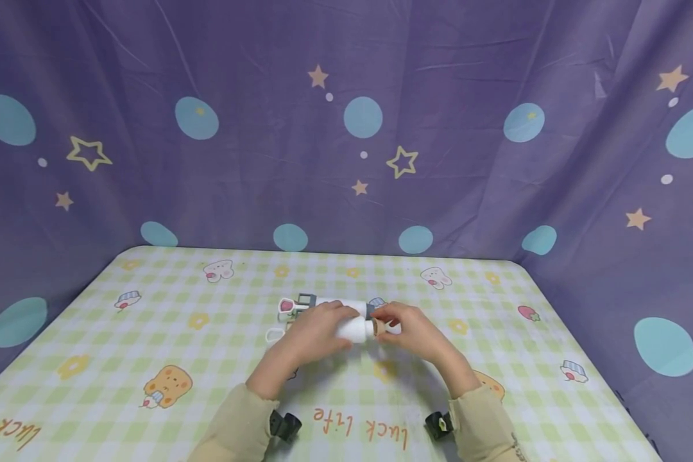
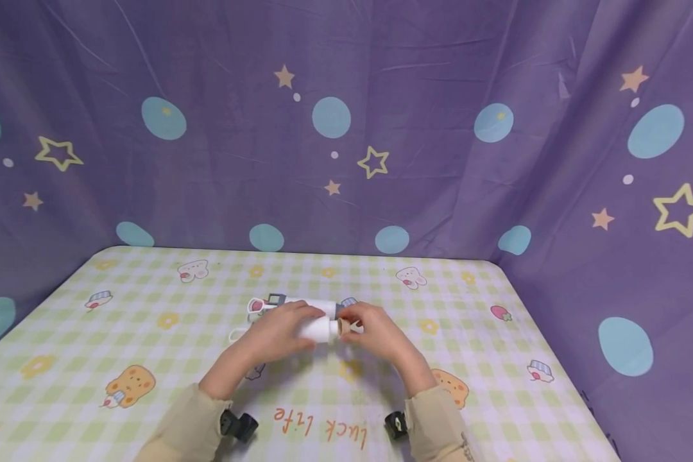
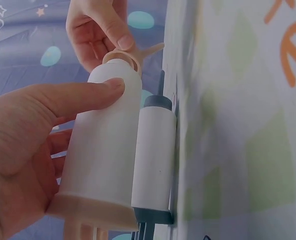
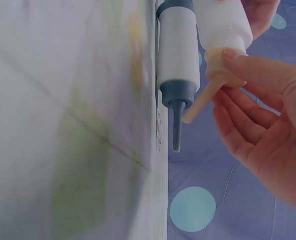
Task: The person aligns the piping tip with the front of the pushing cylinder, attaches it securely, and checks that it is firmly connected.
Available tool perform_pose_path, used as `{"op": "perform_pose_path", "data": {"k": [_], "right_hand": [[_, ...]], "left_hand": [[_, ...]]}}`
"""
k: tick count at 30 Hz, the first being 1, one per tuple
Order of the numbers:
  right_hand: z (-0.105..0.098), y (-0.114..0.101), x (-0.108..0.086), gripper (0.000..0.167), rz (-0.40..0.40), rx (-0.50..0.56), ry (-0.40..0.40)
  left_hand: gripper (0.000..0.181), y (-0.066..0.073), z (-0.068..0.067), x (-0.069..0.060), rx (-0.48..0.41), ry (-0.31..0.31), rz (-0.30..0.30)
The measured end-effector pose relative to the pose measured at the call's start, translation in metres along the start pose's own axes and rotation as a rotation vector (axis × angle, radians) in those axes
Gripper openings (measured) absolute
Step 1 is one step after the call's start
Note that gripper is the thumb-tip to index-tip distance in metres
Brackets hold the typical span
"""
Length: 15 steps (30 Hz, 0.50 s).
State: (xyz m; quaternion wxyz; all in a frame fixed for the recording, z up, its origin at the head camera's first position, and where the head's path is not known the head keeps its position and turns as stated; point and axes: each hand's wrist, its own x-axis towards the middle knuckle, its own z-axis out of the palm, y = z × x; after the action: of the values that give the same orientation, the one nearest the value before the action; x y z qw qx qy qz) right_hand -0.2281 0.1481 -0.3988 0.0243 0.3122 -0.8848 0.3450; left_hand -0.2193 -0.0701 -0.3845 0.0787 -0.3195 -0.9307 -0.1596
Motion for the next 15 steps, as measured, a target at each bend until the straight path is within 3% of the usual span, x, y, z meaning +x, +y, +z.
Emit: {"op": "perform_pose_path", "data": {"k": [15], "right_hand": [[0.0041, -0.0080, 0.0034, 0.029, 0.061, 0.038, 0.040]], "left_hand": [[0.045, 0.0029, -0.0033, 0.0010, 0.009, 0.017, 0.006]]}}
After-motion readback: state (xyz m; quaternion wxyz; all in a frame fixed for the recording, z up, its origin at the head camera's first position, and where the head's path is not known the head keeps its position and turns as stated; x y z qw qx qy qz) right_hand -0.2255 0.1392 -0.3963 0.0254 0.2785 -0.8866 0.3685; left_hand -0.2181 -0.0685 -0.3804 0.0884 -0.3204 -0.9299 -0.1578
